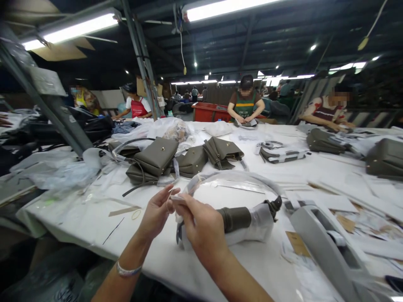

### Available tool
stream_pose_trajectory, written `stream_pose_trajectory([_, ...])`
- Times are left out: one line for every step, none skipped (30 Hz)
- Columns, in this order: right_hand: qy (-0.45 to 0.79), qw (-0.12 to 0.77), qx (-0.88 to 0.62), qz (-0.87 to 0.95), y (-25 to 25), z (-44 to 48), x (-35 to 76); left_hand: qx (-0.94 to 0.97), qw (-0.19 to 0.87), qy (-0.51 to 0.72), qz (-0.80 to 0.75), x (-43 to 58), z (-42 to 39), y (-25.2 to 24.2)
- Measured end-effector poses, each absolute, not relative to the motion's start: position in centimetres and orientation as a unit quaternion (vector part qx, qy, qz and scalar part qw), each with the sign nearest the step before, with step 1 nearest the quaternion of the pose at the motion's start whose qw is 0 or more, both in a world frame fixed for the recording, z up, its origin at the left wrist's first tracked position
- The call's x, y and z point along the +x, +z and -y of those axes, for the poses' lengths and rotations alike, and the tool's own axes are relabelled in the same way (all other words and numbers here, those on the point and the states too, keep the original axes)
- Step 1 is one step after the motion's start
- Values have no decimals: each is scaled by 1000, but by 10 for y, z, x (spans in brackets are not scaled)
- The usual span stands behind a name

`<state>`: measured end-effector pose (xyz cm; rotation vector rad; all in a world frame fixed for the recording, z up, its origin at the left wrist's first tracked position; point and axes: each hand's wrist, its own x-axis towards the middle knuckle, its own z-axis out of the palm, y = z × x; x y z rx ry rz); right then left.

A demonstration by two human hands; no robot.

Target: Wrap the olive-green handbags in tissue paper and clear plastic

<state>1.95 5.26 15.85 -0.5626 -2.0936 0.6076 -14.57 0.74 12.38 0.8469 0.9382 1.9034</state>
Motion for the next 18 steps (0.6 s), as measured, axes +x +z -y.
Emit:
stream_pose_trajectory([222, 423, -232, 847, 160, -54, 18, 346, 413, 759, -366, -147, -8, 123])
stream_pose_trajectory([193, 414, -239, 857, 162, -56, 17, 359, 411, 759, -356, -148, -9, 122])
stream_pose_trajectory([159, 403, -247, 867, 164, -57, 16, 372, 409, 757, -349, -148, -9, 121])
stream_pose_trajectory([122, 388, -256, 877, 167, -58, 15, 384, 407, 754, -345, -149, -9, 121])
stream_pose_trajectory([86, 369, -263, 887, 169, -58, 14, 394, 402, 751, -346, -148, -8, 121])
stream_pose_trajectory([55, 350, -265, 897, 173, -58, 13, 401, 395, 748, -350, -148, -8, 123])
stream_pose_trajectory([30, 330, -262, 906, 176, -57, 12, 406, 386, 747, -357, -147, -7, 125])
stream_pose_trajectory([12, 314, -258, 914, 179, -57, 11, 411, 375, 745, -367, -146, -6, 129])
stream_pose_trajectory([2, 300, -253, 920, 182, -56, 10, 417, 363, 741, -381, -144, -4, 134])
stream_pose_trajectory([1, 290, -250, 924, 184, -55, 10, 428, 350, 732, -399, -143, -3, 140])
stream_pose_trajectory([9, 282, -251, 926, 185, -55, 10, 443, 334, 718, -421, -142, 0, 146])
stream_pose_trajectory([28, 276, -254, 927, 186, -55, 10, 464, 311, 699, -446, -140, 2, 151])
stream_pose_trajectory([61, 275, -255, 925, 186, -56, 11, 487, 279, 677, -476, -139, 6, 156])
stream_pose_trajectory([107, 280, -253, 920, 185, -57, 13, 512, 237, 652, -506, -137, 10, 160])
stream_pose_trajectory([165, 292, -244, 910, 185, -57, 14, 533, 189, 628, -535, -135, 14, 162])
stream_pose_trajectory([233, 305, -231, 894, 184, -58, 16, 544, 141, 608, -560, -133, 18, 163])
stream_pose_trajectory([304, 320, -214, 872, 182, -58, 18, 542, 98, 597, -584, -130, 22, 162])
stream_pose_trajectory([375, 331, -194, 844, 181, -57, 20, 527, 69, 596, -603, -127, 26, 160])
